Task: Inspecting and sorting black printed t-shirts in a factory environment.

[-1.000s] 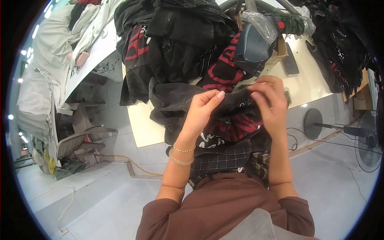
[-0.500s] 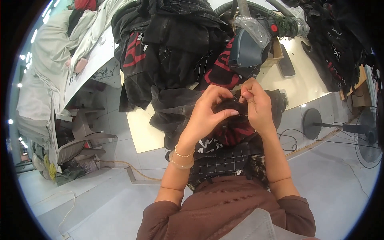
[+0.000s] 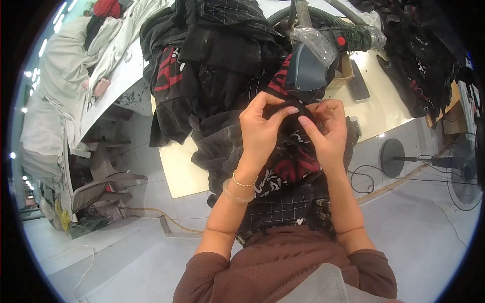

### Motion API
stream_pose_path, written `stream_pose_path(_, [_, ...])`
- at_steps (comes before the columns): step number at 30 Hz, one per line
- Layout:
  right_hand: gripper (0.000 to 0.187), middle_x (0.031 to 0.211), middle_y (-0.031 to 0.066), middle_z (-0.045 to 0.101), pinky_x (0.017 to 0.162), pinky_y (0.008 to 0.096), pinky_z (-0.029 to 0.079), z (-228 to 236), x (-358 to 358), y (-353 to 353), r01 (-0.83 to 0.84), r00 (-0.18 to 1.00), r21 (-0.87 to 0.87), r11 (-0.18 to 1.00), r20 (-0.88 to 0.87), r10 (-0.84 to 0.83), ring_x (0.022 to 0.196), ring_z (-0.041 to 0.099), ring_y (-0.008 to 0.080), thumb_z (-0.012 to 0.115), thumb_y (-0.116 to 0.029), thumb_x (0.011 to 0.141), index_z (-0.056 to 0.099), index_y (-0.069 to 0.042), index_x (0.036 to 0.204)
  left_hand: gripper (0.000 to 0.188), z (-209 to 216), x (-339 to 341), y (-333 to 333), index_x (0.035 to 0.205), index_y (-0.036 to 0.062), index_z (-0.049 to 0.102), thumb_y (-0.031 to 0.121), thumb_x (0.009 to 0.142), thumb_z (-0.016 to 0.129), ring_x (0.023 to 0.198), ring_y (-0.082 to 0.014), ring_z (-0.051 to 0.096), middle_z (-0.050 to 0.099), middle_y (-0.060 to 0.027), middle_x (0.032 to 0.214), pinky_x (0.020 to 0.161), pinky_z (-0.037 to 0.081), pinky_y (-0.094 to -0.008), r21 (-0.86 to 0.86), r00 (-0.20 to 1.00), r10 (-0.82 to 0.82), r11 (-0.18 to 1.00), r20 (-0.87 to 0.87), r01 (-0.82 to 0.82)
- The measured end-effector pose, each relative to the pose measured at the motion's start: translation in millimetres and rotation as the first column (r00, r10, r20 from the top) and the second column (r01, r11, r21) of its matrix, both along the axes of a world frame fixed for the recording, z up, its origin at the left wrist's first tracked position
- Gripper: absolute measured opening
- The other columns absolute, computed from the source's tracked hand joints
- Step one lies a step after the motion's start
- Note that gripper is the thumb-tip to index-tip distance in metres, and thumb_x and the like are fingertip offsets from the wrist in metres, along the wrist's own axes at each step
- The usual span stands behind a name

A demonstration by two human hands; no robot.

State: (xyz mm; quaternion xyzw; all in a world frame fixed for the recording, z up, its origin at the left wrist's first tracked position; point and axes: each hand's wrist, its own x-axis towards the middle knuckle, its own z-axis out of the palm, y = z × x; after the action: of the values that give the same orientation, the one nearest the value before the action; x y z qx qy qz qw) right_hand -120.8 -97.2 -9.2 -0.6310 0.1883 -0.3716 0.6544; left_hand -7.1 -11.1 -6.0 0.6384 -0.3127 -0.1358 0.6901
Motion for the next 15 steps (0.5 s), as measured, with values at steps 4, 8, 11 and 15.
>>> stream_pose_path(4, [0.029,0.096,0.0052,0.059,0.076,0.0222,0.044,5.4,4.0,-1.4,0.015,0.999,0.037,0.999,0.038,-0.016,0.086,0.054,0.0085,0.068,0.001,0.085,0.043,-0.006,0.099,0.016,1.7,0.5,-5.6,0.082,-0.0012,0.06,0.0,0.08,0.076,0.071,-0.0026,0.054,0.062,0.0019,0.077,0.064,0.044,-0.0179,-0.013,1.0,0.027,1.0,-0.011,-0.027])
stream_pose_path(8, [0.028,0.095,0.0047,0.058,0.073,0.0215,0.043,7.8,5.8,-3.6,0.039,0.998,0.018,0.999,0.048,-0.04,0.083,0.052,0.0074,0.068,0.001,0.085,0.043,-0.006,0.096,0.016,8.5,-0.5,-9.5,0.083,-0.0015,0.061,0.001,0.08,0.076,0.07,-0.0025,0.053,0.063,0.0018,0.076,0.064,0.044,-0.0179,-0.016,0.998,0.022,1.0,-0.056,-0.023])
stream_pose_path(11, [0.027,0.094,0.0039,0.057,0.072,0.0209,0.042,10.6,6.4,-4.8,0.053,0.998,0.021,0.998,0.034,-0.054,0.082,0.051,0.0067,0.068,0.0,0.086,0.044,-0.006,0.095,0.016,11.7,0.5,-12.0,0.082,-0.0016,0.062,0.003,0.08,0.077,0.069,-0.0024,0.053,0.062,0.0019,0.075,0.063,0.044,-0.0176,0.009,0.996,0.024,1.0,-0.086,-0.023])
stream_pose_path(15, [0.026,0.095,0.0034,0.057,0.07,0.0205,0.042,10.3,5.4,-6.4,0.065,0.997,0.015,0.998,0.037,-0.066,0.08,0.05,0.0062,0.068,0.0,0.086,0.044,-0.006,0.095,0.016,13.5,-1.6,-12.6,0.08,-0.0013,0.062,0.005,0.08,0.078,0.067,-0.0016,0.051,0.062,0.0027,0.073,0.061,0.042,-0.017,0.01,0.994,0.02,1.0,-0.112,-0.019])
